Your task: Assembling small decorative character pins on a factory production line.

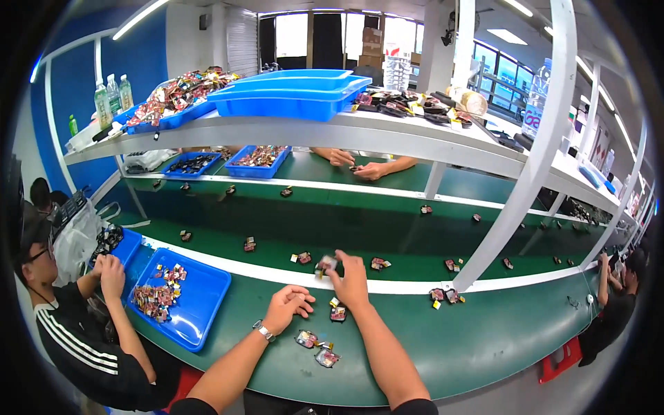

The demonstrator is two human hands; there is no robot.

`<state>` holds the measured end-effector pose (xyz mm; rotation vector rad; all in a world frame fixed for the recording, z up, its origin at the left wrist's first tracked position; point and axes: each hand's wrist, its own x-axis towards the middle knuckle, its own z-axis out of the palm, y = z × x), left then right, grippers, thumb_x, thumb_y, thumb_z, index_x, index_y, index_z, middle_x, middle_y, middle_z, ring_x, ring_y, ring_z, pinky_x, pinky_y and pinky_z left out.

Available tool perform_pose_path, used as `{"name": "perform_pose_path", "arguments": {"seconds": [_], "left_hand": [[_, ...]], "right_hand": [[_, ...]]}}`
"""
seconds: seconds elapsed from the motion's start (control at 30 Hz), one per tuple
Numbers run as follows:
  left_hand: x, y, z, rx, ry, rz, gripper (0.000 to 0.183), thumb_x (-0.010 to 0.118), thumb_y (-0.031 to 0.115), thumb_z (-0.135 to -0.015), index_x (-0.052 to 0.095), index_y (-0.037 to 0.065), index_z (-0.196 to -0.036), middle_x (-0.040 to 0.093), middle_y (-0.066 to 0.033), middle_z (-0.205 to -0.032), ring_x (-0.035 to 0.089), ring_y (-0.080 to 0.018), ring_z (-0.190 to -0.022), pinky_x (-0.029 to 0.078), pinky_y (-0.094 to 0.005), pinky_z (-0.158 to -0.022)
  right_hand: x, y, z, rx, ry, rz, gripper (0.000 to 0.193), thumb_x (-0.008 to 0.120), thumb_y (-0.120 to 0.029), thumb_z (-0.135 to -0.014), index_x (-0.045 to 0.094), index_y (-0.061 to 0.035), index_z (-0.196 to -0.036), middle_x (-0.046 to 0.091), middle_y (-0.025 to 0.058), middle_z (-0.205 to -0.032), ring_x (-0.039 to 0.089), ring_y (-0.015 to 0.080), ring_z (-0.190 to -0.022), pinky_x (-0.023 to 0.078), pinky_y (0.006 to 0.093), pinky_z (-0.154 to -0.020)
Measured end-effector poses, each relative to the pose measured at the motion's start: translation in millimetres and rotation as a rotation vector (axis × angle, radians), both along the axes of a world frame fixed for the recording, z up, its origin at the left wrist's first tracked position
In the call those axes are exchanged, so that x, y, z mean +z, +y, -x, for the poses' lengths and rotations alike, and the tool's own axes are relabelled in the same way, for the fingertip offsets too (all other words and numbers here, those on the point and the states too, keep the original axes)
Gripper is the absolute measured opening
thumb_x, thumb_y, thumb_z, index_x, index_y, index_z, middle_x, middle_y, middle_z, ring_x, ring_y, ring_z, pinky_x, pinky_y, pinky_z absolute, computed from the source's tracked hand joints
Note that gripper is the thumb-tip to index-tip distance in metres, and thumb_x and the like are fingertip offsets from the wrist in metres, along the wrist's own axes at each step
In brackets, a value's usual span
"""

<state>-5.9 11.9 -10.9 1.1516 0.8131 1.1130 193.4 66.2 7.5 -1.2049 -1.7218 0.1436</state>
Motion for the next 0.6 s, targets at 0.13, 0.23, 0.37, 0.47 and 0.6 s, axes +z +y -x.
{"name": "perform_pose_path", "arguments": {"seconds": [0.13, 0.23, 0.37, 0.47, 0.6], "left_hand": [[4, 1, 5, 0.036, -0.05, 0.062, 0.025, 0.046, 0.022, -0.101, 0.055, 0.0, -0.108, 0.066, -0.0144, -0.098, 0.063, -0.0158, -0.074, 0.052, -0.0265, -0.061], [17, 0, 2, -0.044, -0.064, 0.105, 0.033, 0.043, 0.027, -0.102, 0.056, -0.001, -0.114, 0.066, -0.0125, -0.096, 0.063, -0.0156, -0.074, 0.051, -0.026, -0.061], [22, -7, 7, -0.399, 0.016, 0.163, 0.043, 0.041, 0.032, -0.103, 0.055, -0.003, -0.123, 0.065, -0.0086, -0.092, 0.062, -0.0135, -0.073, 0.05, -0.0242, -0.061], [13, -3, 14, -0.517, 0.057, 0.14, 0.04, 0.044, 0.028, -0.103, 0.054, -0.004, -0.125, 0.066, -0.0087, -0.094, 0.061, -0.0118, -0.073, 0.05, -0.0238, -0.062], [21, -9, 6, -0.431, 0.04, 0.122, 0.036, 0.047, 0.017, -0.101, 0.05, -0.004, -0.13, 0.065, -0.0122, -0.102, 0.065, -0.0155, -0.08, 0.055, -0.0262, -0.07]], "right_hand": [[18, -65, -4, 0.247, 0.127, 0.153, 0.055, 0.075, -0.01, -0.075, 0.054, -0.0057, -0.126, 0.062, 0.0099, -0.113, 0.052, 0.0297, -0.11, 0.041, 0.0386, -0.098], [25, -94, -15, 0.435, 0.068, 0.187, 0.057, 0.074, -0.01, -0.077, 0.053, -0.0081, -0.129, 0.061, 0.0077, -0.117, 0.049, 0.0275, -0.113, 0.042, 0.0377, -0.098], [35, -106, -14, 0.474, -0.008, 0.267, 0.053, 0.072, -0.009, -0.08, 0.055, -0.0099, -0.13, 0.057, 0.008, -0.123, 0.05, 0.0273, -0.114, 0.043, 0.0358, -0.097], [30, -105, -11, 0.491, -0.035, 0.301, 0.054, 0.071, -0.006, -0.079, 0.056, -0.0113, -0.13, 0.056, 0.0083, -0.124, 0.051, 0.0285, -0.115, 0.044, 0.0371, -0.098], [29, -101, -14, 0.481, -0.144, 0.125, 0.051, 0.07, -0.004, -0.077, 0.06, -0.0136, -0.125, 0.056, 0.0082, -0.126, 0.052, 0.0288, -0.115, 0.045, 0.0381, -0.098]]}}
